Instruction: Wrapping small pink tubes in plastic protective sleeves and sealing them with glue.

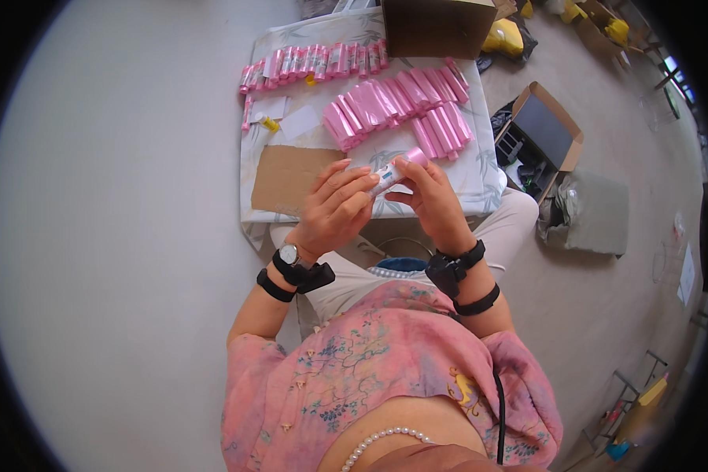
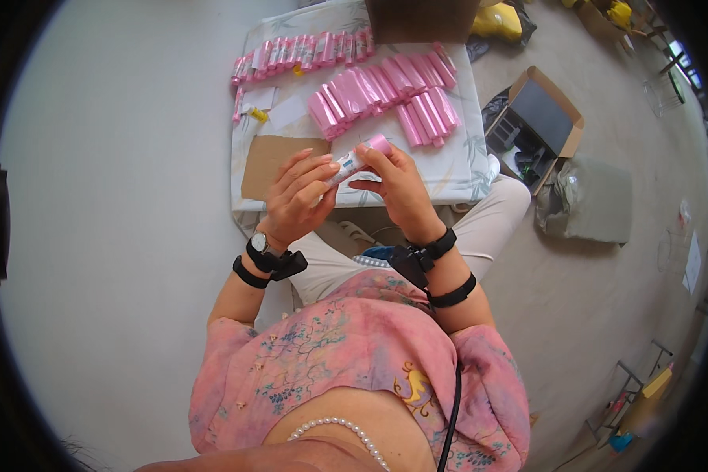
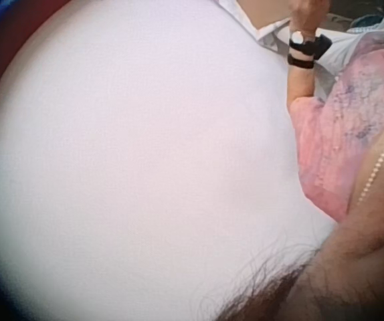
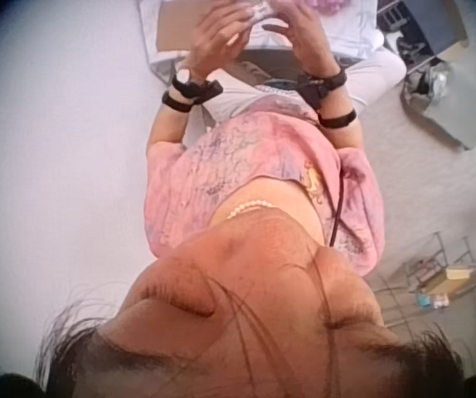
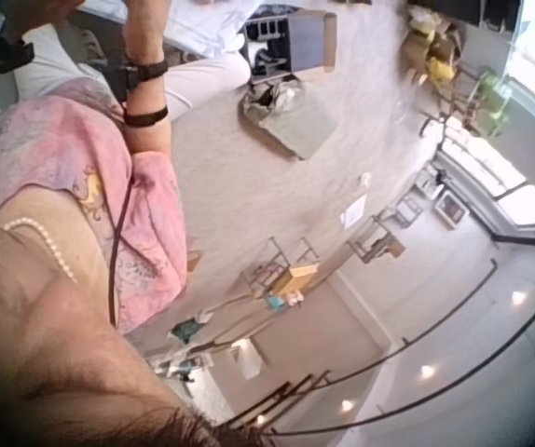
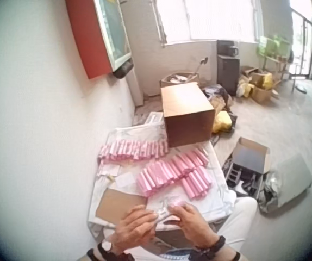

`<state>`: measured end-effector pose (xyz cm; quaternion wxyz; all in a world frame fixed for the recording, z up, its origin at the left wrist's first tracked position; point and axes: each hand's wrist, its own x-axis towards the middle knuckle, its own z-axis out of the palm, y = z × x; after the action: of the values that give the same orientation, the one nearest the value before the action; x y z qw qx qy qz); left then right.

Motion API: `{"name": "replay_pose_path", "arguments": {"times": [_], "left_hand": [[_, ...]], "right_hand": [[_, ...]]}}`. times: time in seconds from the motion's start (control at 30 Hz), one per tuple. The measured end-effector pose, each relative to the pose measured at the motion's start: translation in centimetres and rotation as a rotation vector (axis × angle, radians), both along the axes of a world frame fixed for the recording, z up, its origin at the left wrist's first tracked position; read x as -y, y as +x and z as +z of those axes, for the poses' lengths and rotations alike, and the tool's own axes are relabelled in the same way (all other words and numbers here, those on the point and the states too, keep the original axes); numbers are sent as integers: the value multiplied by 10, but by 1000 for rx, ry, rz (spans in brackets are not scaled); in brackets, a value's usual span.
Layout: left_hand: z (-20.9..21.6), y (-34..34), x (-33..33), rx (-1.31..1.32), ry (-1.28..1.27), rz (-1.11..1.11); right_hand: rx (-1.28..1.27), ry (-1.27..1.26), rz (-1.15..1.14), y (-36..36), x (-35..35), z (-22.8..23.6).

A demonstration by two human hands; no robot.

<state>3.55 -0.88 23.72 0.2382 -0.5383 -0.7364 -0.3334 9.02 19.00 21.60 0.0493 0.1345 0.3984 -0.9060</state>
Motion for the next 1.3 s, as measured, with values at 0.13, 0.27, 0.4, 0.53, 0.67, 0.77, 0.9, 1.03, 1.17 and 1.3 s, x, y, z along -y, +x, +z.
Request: {"name": "replay_pose_path", "arguments": {"times": [0.13,0.27,0.4,0.53,0.67,0.77,0.9,1.03,1.17,1.3], "left_hand": [[2,-4,10,5,-12,-7],[4,-7,15,114,29,-54],[5,-4,20,263,70,-74],[4,0,24,471,125,-77],[7,4,27,598,156,-55],[10,5,29,588,148,-71],[12,8,29,509,172,-99],[19,10,28,426,148,-105],[22,10,25,398,153,-113],[25,12,26,381,148,-103]], "right_hand": [[-84,53,47,4,-8,0],[-276,249,58,2,-11,-5],[-328,381,119,4,-17,-6],[-535,639,78,5,-19,6],[-671,971,62,7,-22,19],[-663,1038,59,10,-22,22],[-694,1039,41,13,-22,18],[-728,1010,-8,16,-25,17],[-735,1002,-33,18,-27,13],[-749,1052,-38,21,-27,18]]}}
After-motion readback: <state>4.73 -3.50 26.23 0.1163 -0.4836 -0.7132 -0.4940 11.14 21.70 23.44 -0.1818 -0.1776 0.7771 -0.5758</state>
